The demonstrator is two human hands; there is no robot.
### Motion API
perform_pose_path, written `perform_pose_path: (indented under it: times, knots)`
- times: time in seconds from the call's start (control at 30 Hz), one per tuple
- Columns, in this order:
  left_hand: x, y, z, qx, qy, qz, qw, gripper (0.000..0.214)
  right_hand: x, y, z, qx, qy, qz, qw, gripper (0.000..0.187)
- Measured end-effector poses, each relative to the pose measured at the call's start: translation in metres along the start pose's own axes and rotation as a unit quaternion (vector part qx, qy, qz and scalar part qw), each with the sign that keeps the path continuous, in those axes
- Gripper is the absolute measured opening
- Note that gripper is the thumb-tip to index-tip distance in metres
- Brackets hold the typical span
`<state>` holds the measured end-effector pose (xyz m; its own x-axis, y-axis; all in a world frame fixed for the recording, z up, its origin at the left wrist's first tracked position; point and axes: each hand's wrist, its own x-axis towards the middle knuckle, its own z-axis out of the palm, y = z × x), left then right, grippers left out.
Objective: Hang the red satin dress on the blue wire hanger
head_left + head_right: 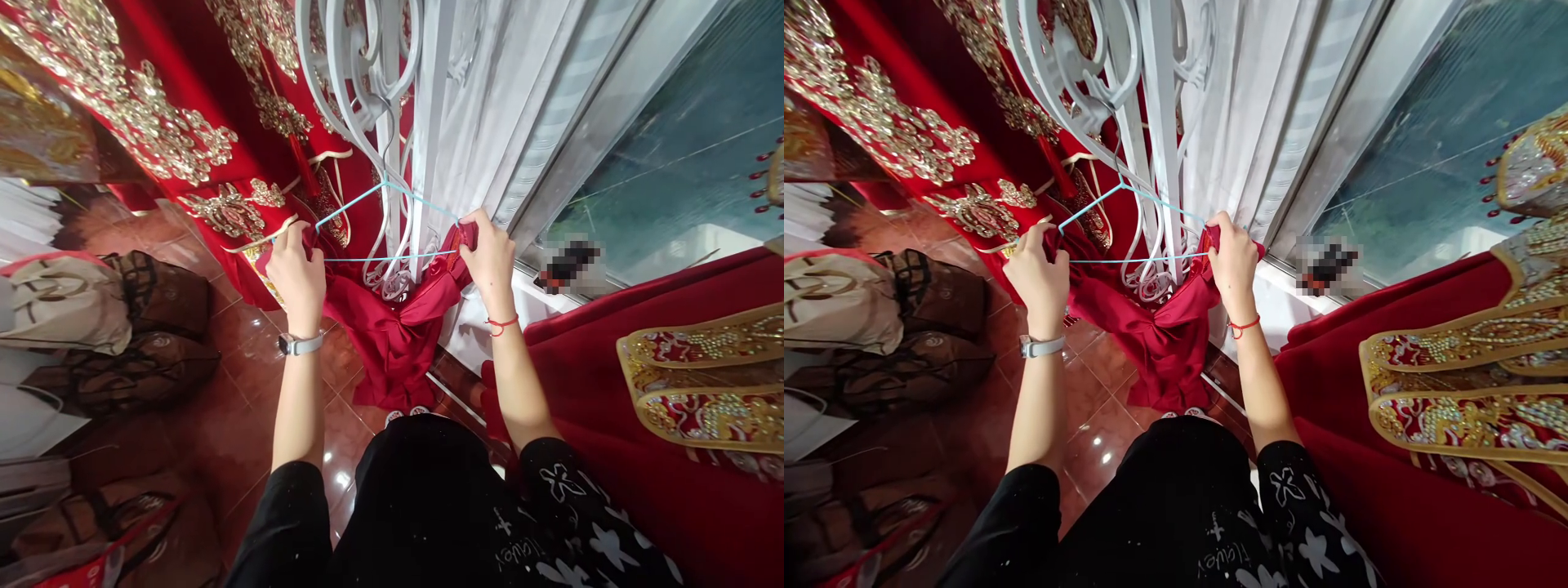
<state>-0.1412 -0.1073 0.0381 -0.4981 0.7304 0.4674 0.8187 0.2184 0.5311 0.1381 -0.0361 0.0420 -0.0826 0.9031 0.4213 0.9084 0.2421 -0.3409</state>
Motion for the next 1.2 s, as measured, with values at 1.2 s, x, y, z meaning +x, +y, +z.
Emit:
perform_pose_path:
  times: [1.2]
  knots:
    - [-0.056,-0.065,0.025,-0.270,0.134,-0.117,0.946,0.022,-0.047,0.106,0.078,0.205,-0.088,0.192,0.956,0.030]
